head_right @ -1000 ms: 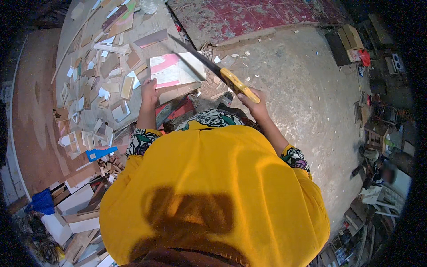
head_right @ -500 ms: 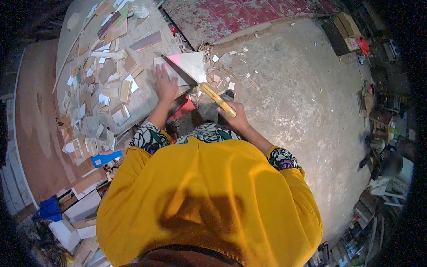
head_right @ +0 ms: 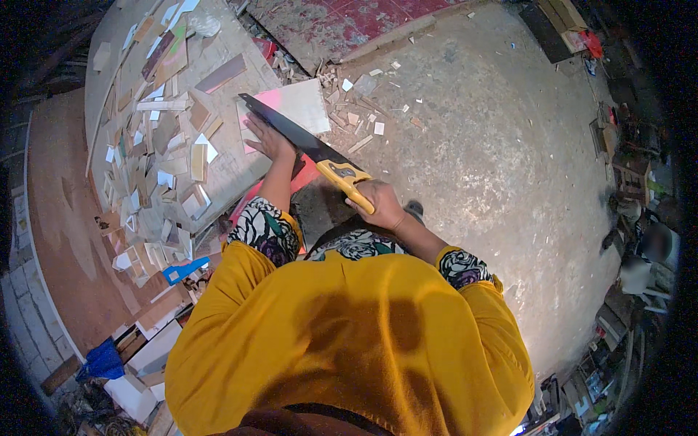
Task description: Sawing a small piece of wood with a hand saw in a workshop.
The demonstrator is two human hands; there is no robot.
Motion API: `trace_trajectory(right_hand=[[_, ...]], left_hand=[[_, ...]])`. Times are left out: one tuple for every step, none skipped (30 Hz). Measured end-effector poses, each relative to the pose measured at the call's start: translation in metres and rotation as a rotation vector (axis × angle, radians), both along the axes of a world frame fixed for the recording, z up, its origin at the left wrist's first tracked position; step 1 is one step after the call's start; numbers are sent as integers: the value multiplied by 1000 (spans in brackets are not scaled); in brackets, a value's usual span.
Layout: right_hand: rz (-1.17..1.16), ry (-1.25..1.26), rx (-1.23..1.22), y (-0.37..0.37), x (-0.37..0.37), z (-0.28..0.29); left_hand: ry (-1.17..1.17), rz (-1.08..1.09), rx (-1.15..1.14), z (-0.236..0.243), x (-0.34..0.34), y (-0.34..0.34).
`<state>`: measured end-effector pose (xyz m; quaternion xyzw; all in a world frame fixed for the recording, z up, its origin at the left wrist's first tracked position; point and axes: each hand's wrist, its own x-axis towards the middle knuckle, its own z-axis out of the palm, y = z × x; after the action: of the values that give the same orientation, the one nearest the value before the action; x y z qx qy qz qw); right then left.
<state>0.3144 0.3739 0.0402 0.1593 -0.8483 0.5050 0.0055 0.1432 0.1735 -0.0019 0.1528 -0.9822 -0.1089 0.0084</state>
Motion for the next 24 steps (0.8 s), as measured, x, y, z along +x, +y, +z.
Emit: trace_trajectory(right_hand=[[9, 38, 30, 0, -1, -1], [12, 41, 28, -1, -1, -2], [-2, 30, -13, -1, -1, -2], [-15, 19, -53, -1, -2, -3], [-22, 32, -59, 1, -2, -8], [-12, 34, -63, 3, -4, -9], [-12, 11, -73, 5, -7, -9], [-12, -11, -83, 7, -10, -9], [-2, -11, -87, 10, -13, -10], [-18, -34, -90, 17, -15, -13], [-32, -56, -93, 22, -16, -16], [-30, -56, -96, 24, -16, -17], [-11, 3, -95, 23, -17, -18], [8, 62, -93, 23, -18, -19], [14, 66, -95, 24, -19, -23], [1, 53, -114, 25, -19, -29], [-12, 39, -132, 26, -19, -34], [-2, 48, -133, 26, -19, -33], [-32, 4, -162, 23, -18, -32], [-63, -41, -190, 20, -16, -30], [-77, -63, -212, 17, -14, -26], [-71, -59, -209, 14, -12, -25], [-77, -74, -223, 12, -11, -25], [-83, -92, -238, 12, -9, -26]], left_hand=[[2, 3, -2, -5, -2, 0], [11, 32, -47, -10, -4, 0], [16, 60, -90, -13, -5, 3], [17, 64, -89, -16, -5, 6], [9, 66, -164, -19, -7, 7], [2, 73, -244, -22, -6, 4], [3, 85, -249, -30, -7, -2], [54, 94, -446, -38, -10, -10], [100, 99, -641, -48, -10, -13], [97, 94, -638, -38, -9, -4], [51, 60, -418, -28, -7, 4], [9, 33, -202, -12, -4, 9], [10, 42, -207, -6, -3, 9], [3, 49, -164, -1, -2, 10], [-1, 54, -120, 2, -3, 11], [3, 60, -121, 5, -2, 13], [-3, 49, -136, 7, -1, 17], [-6, 44, -153, 9, -1, 18], [3, 53, -152, 5, -2, 15], [18, 56, -195, -2, -3, 10], [29, 58, -237, -5, -4, 9], [33, 64, -234, -8, -5, 8], [35, 73, -244, -11, -7, 7], [33, 81, -255, -12, -6, 7]])
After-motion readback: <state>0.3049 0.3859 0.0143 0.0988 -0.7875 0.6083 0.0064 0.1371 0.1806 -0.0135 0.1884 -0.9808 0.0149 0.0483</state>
